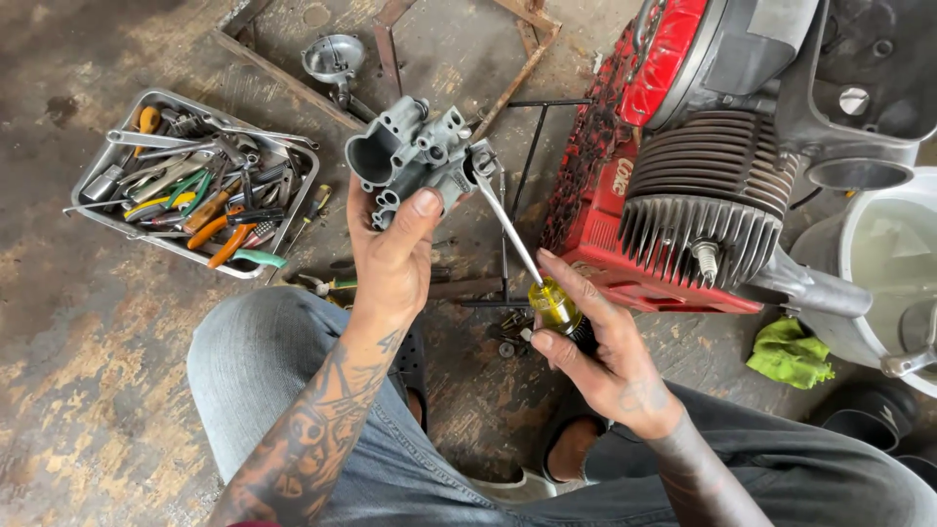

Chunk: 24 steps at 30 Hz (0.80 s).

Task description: Disassembling and adjusting a motorcycle carburetor using a screwdriver while seated on the floor

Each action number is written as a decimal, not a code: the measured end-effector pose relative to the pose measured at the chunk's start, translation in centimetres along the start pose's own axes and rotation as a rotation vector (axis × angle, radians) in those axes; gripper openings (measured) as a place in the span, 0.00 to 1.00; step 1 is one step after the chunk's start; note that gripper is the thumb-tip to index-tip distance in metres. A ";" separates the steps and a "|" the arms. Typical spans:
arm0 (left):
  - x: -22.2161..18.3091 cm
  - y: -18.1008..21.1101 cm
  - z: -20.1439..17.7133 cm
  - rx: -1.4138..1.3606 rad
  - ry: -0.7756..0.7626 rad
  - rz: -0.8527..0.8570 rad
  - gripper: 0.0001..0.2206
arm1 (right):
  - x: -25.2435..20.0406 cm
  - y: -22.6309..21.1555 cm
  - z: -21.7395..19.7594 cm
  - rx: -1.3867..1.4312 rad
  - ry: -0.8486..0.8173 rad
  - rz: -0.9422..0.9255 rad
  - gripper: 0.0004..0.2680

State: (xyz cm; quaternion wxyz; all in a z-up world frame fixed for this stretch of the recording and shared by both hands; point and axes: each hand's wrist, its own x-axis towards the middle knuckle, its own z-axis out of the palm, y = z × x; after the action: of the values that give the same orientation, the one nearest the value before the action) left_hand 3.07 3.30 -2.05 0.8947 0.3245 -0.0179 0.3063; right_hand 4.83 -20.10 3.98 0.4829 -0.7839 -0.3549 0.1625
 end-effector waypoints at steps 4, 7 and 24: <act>-0.2 -0.2 -0.3 -0.026 -0.004 -0.046 0.25 | -0.3 0.4 0.3 0.283 -0.034 0.087 0.25; -0.4 -0.5 0.2 -0.004 -0.021 -0.021 0.25 | -0.6 1.0 1.8 0.239 0.029 0.052 0.26; -0.8 -1.3 0.7 -0.034 0.098 -0.127 0.20 | -0.6 1.0 3.1 0.377 0.067 0.095 0.25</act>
State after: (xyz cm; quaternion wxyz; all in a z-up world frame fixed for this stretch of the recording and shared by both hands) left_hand 3.28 1.73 -2.45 0.9175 0.2944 0.0415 0.2643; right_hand 2.99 -18.80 1.55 0.6244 -0.7004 -0.2644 0.2228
